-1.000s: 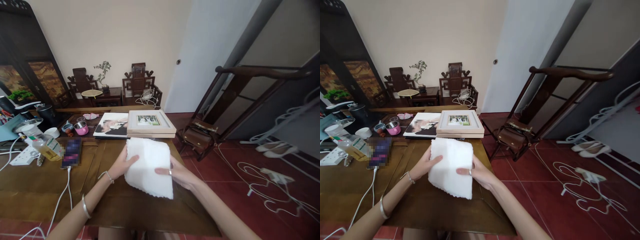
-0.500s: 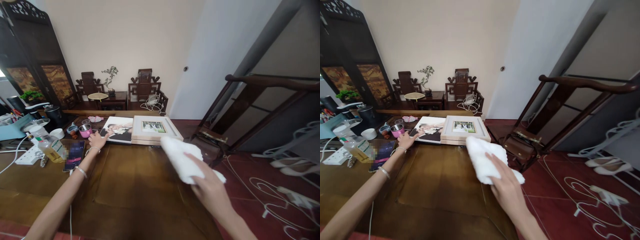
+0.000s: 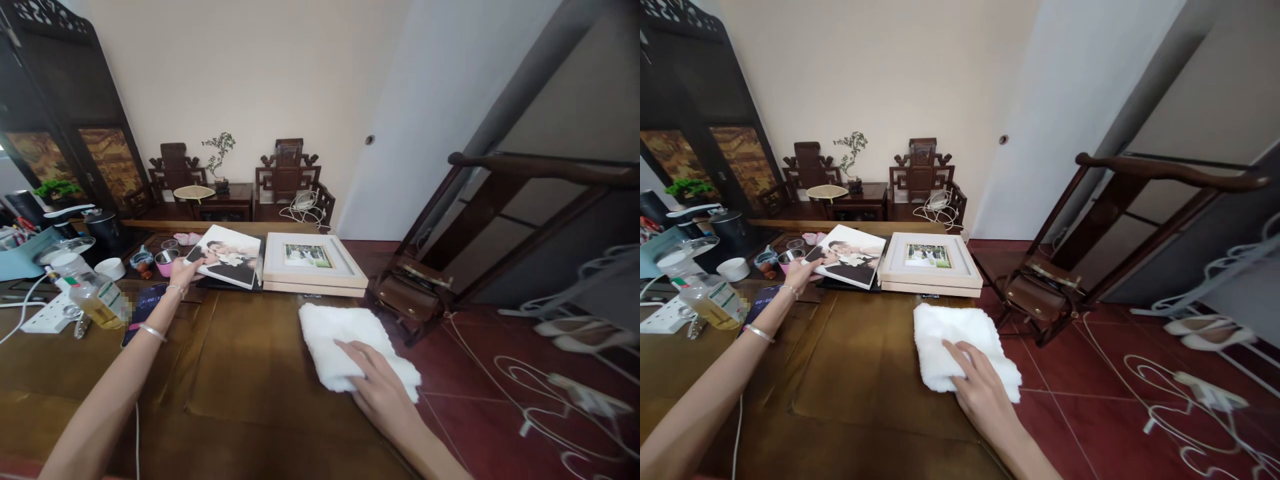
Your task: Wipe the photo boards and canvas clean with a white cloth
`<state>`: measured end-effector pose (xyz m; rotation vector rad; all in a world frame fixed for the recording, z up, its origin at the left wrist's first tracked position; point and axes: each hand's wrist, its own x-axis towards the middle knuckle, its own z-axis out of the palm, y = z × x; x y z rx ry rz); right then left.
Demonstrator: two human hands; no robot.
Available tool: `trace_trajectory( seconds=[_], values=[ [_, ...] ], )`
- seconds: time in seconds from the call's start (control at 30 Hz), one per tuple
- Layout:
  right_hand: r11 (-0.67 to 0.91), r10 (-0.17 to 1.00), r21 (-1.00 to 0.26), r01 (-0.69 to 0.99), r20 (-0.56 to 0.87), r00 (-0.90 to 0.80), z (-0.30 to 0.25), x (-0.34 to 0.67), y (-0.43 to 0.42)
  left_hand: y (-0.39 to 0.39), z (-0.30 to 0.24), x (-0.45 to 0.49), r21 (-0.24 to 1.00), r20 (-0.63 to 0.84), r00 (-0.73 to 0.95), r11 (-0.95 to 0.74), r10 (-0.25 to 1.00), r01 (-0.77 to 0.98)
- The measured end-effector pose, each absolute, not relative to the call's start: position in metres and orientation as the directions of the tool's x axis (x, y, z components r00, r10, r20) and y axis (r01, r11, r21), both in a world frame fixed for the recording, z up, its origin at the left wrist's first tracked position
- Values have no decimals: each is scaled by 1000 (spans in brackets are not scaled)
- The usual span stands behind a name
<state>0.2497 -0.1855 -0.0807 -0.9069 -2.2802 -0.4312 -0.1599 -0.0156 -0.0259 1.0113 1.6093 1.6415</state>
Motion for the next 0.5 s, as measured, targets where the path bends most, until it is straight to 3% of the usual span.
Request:
trace_trajectory(
  seconds=[0.27, 0.5],
  values=[
    [740, 452, 12, 672, 731, -511, -82, 255, -187, -53, 14, -174, 942, 184, -733, -330, 655, -58],
    [624, 422, 7, 781, 838, -345, -79, 267, -190, -139, 54, -189, 943, 143, -790, -325, 597, -75]
  ],
)
